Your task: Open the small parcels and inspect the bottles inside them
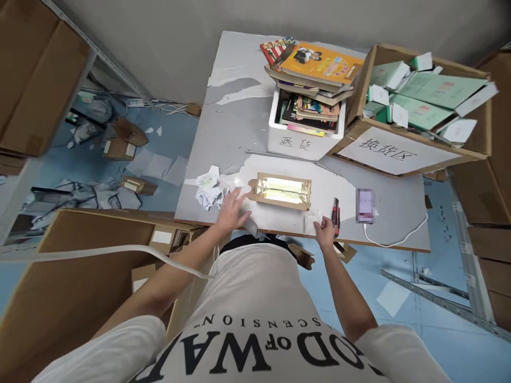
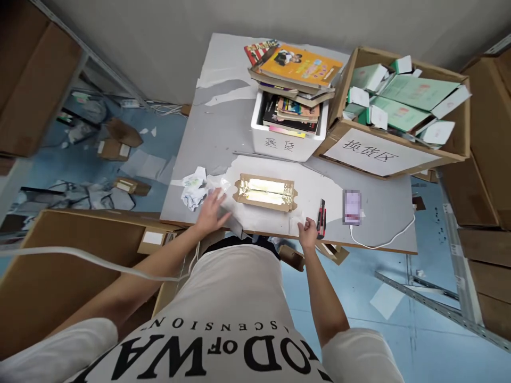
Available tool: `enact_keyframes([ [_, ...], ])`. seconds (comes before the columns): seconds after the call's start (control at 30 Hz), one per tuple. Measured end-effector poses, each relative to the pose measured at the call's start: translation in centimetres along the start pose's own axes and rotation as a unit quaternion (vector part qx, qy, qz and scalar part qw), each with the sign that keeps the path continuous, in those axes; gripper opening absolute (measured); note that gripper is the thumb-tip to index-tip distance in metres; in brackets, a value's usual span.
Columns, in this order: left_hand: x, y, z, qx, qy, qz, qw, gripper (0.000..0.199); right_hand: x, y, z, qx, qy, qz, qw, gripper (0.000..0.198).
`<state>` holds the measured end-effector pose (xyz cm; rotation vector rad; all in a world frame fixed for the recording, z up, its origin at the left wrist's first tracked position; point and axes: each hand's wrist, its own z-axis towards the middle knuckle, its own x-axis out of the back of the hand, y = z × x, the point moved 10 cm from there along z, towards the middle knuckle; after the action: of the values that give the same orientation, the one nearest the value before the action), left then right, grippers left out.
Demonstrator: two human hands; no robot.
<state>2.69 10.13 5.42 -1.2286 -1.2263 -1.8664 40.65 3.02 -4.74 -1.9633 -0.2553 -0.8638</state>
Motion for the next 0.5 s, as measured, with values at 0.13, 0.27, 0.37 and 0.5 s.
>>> enact_keyframes([
  [0.13, 0.0, -12.5, -1.9, 0.261, -0.053, 0.070, 0.961, 0.127, -3.1, -3.5, -3.7, 0.038, -0.094, 0.001, 0.995, 0.031],
  [0.27, -3.8, -18.2, -0.5, 0.291, -0.205, 0.091, 0.930, 0.140, -10.5, -9.8, -8.9, 0.143, -0.259, -0.022, 0.955, 0.023],
  [0.37, -6.2, -19.6, 0.7, 0.266, -0.259, 0.072, 0.926, 0.127, -15.4, -14.6, -10.1, 0.195, -0.302, -0.044, 0.932, 0.020],
  [0.5, -7.4, -20.5, 0.4, 0.238, -0.251, 0.062, 0.936, 0.085, -21.3, -20.4, -8.1, 0.234, -0.255, -0.070, 0.936, 0.021],
])
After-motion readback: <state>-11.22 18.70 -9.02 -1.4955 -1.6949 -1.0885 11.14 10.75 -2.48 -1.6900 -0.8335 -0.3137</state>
